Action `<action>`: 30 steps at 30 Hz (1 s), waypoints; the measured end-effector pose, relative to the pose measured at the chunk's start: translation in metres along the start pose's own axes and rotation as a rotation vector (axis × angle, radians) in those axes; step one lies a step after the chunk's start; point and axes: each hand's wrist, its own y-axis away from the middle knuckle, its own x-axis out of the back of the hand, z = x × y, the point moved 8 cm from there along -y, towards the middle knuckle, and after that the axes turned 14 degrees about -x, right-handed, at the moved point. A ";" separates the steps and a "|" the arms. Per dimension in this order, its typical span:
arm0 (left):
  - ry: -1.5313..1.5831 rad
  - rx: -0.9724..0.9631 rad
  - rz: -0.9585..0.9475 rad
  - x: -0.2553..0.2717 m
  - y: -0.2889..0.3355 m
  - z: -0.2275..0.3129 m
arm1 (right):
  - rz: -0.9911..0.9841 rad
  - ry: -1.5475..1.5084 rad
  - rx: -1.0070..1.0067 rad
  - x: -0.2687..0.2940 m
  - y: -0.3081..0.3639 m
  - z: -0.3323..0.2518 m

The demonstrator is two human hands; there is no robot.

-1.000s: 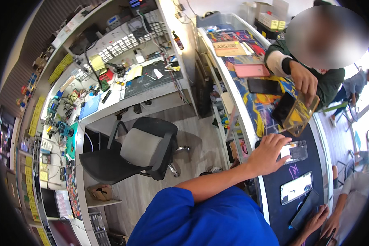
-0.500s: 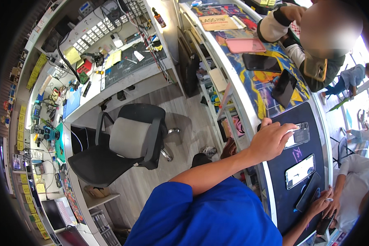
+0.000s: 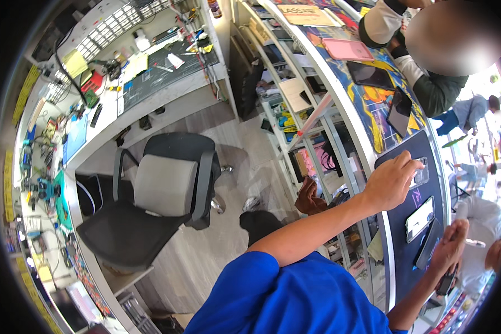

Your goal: The person holds a green smartphone and rotates it to show the back and sides. They then pry open the back cover to separate it from the main body, exposing the internal components. The person places the separated back cover on the counter and continues to handle the phone's internal frame.

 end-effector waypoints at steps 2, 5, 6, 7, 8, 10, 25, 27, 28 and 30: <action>0.060 -0.056 -0.003 0.009 -0.001 0.003 | 0.021 -0.105 -0.031 -0.055 0.014 0.000; 0.208 -0.053 0.054 0.035 0.005 0.002 | 0.051 -0.173 -0.041 -0.110 0.034 0.010; 0.240 0.017 0.024 0.048 0.015 0.002 | 0.029 -0.224 -0.085 -0.121 0.037 0.019; 0.273 0.086 -0.008 0.062 0.026 0.001 | 0.008 -0.277 -0.129 -0.136 0.041 0.025; 0.305 0.140 0.052 0.081 0.041 -0.003 | -0.018 -0.331 -0.178 -0.155 0.045 0.035; 0.372 0.253 0.162 0.115 0.079 -0.022 | 0.332 -0.400 -0.247 -0.188 0.049 0.055; -0.101 1.047 0.144 0.367 0.344 -0.194 | 0.242 -0.130 -0.228 -0.220 0.056 0.107; 0.033 1.158 0.253 0.377 0.355 -0.209 | 0.200 -0.184 -0.262 -0.241 0.040 0.101; -0.034 1.083 0.304 0.383 0.353 -0.218 | 0.172 -0.194 -0.275 -0.251 0.028 0.101; 0.028 1.046 0.407 0.373 0.340 -0.229 | 0.219 -0.236 -0.303 -0.235 0.032 0.101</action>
